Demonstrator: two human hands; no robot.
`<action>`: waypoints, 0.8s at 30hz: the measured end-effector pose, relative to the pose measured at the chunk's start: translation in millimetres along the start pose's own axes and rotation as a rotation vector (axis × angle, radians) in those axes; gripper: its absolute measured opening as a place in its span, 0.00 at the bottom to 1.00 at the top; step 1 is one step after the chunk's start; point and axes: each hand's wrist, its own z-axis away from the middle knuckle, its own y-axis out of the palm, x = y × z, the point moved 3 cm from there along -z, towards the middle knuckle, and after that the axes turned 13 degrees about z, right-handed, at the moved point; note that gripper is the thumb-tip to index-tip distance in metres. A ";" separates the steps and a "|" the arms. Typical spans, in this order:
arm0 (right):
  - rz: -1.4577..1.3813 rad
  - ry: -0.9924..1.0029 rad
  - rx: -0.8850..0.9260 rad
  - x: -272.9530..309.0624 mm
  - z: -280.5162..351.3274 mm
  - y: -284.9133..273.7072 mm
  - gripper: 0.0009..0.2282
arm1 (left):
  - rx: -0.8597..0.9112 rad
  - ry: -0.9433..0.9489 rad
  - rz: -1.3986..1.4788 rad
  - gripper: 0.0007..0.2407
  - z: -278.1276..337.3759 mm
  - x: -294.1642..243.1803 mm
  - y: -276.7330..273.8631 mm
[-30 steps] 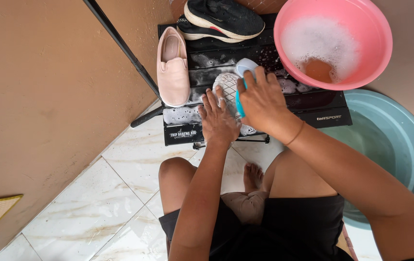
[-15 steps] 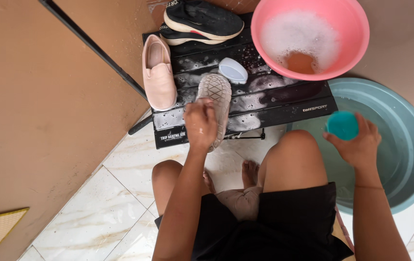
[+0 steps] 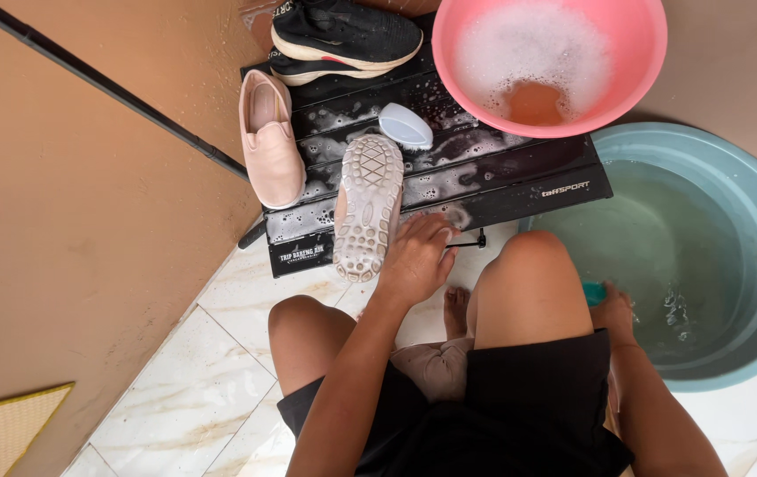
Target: The person scrubs the sole of a white sneaker with a soapy sponge, repeatedly dipping the sponge into a pink basin of soapy water. They rinse the shoe with water from a blue cup and continue scrubbing the sole and sides.
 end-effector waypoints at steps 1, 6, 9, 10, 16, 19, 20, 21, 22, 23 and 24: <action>0.001 -0.006 0.001 14.2 15.7 -13.6 0.44 | -0.003 -0.003 -0.005 0.09 1.2 -1.5 -7.6; -0.162 -0.162 -0.356 53.3 64.2 -81.1 0.47 | -0.161 -0.111 0.133 0.17 7.7 -16.0 -57.3; -0.156 -0.241 -0.395 108.6 125.9 -160.6 0.51 | -0.367 -0.047 0.179 0.04 16.3 0.9 -78.1; -0.151 -0.246 -0.401 117.1 132.3 -174.9 0.51 | -0.376 -0.045 0.181 0.04 22.5 7.1 -82.0; -0.018 -0.790 -0.671 223.1 211.4 -259.3 0.49 | -0.566 -0.267 0.030 0.13 53.3 36.9 -87.7; -0.052 -0.878 -0.516 284.4 245.6 -262.1 0.51 | -0.508 -0.314 0.050 0.20 51.8 22.2 -89.3; -0.097 -0.978 -0.457 301.8 250.5 -256.0 0.52 | -0.475 -0.410 0.000 0.26 49.7 16.1 -91.1; -0.143 -1.073 -0.394 318.0 255.9 -248.8 0.53 | -0.436 -0.506 -0.049 0.33 48.6 9.9 -92.8; -0.140 -1.078 -0.396 336.6 264.3 -246.2 0.53 | -0.442 -0.505 -0.049 0.33 48.4 16.1 -87.0; -0.097 -1.048 -0.318 356.8 271.2 -239.9 0.53 | -0.426 -0.531 -0.073 0.37 49.5 23.4 -82.6; -0.054 -1.017 -0.240 376.7 278.3 -233.7 0.54 | -0.411 -0.558 -0.097 0.42 50.5 30.7 -78.2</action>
